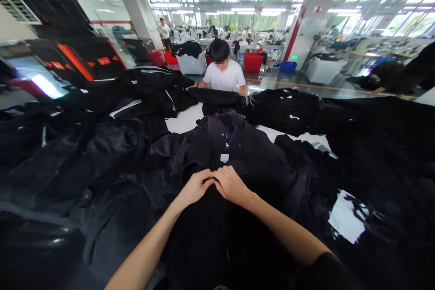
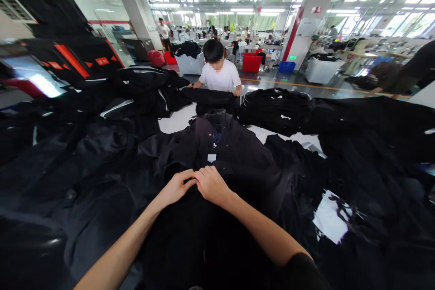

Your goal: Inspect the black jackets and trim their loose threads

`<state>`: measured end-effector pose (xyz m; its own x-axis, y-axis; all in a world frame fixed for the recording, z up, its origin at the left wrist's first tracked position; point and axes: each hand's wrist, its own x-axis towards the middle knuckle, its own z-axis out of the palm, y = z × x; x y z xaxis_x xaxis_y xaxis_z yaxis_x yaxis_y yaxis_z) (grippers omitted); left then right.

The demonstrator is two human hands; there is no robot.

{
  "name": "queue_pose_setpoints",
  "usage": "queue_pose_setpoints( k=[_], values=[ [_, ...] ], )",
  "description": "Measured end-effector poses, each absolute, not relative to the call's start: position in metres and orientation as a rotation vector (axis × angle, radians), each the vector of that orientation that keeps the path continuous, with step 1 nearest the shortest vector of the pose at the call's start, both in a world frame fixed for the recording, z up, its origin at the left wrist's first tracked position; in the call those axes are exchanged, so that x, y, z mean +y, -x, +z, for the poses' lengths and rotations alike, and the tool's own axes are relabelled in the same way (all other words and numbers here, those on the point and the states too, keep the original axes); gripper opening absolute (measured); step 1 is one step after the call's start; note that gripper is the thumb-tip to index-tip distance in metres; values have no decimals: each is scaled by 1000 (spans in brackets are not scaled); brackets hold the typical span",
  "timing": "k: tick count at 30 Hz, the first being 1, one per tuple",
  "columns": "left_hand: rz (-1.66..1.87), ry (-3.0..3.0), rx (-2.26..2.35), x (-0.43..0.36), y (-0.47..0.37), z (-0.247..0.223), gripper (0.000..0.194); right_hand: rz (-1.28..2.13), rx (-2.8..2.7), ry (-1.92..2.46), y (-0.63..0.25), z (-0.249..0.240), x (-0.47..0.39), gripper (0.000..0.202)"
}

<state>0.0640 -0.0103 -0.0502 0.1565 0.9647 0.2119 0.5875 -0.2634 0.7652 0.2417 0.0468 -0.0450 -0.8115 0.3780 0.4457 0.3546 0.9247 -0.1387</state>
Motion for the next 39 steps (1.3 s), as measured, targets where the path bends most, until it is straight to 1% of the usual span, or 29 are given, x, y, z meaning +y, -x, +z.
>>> queue_pose_setpoints(
  k=[5, 7, 11, 13, 16, 18, 22, 24, 26, 27, 28, 30, 31, 33, 36, 38, 39],
  values=[
    [1100, -2132, 1610, -8, -75, -58, 22, 146, -2529, 656, -243, -47, 43, 10],
    [1175, -2239, 1694, -6, -80, -60, 21, 201, -2472, 697, -242, -47, 43, 11],
    [1252, -2377, 1747, -3, -86, -56, 18, 304, -2398, 731, -242, -43, 48, 20],
    [1240, -2403, 1691, -4, -89, -51, 18, 354, -2416, 721, -245, -41, 53, 17],
    [1278, -2254, 1664, -8, -90, -40, 18, 442, -2431, 710, -251, -38, 62, 8],
    [1365, -2097, 1741, -14, -86, -32, 24, 444, -2417, 704, -258, -37, 68, 11],
    [1501, -2006, 1958, -27, -60, -16, 20, 363, -2339, 639, -273, -30, 78, 14],
    [1443, -1967, 2144, -32, -44, -14, 31, 318, -2280, 628, -279, -26, 82, 18],
    [1258, -1843, 2321, -34, -31, -17, 46, 256, -2230, 643, -282, -23, 85, 22],
    [1131, -1773, 2369, -34, -27, -20, 47, 223, -2215, 649, -282, -23, 85, 23],
    [1004, -1708, 2384, -34, -25, -23, 42, 193, -2205, 649, -282, -23, 86, 24],
    [864, -1626, 2330, -33, -24, -28, 22, 147, -2191, 637, -281, -24, 86, 25],
    [890, -1594, 2272, -33, -25, -29, 17, 134, -2181, 633, -281, -25, 87, 25],
    [1148, -1434, 2070, -34, -27, -26, 23, 126, -2149, 640, -283, -26, 88, 25],
    [1583, -947, 1496, -41, -29, -15, 26, 145, -2059, 660, -290, -24, 89, 23],
    [1673, -594, 1214, -46, -29, -9, 27, 157, -1982, 665, -294, -22, 91, 21],
    [1671, -459, 1158, -47, -29, -9, 26, 161, -1956, 667, -295, -21, 92, 20]
  ],
)
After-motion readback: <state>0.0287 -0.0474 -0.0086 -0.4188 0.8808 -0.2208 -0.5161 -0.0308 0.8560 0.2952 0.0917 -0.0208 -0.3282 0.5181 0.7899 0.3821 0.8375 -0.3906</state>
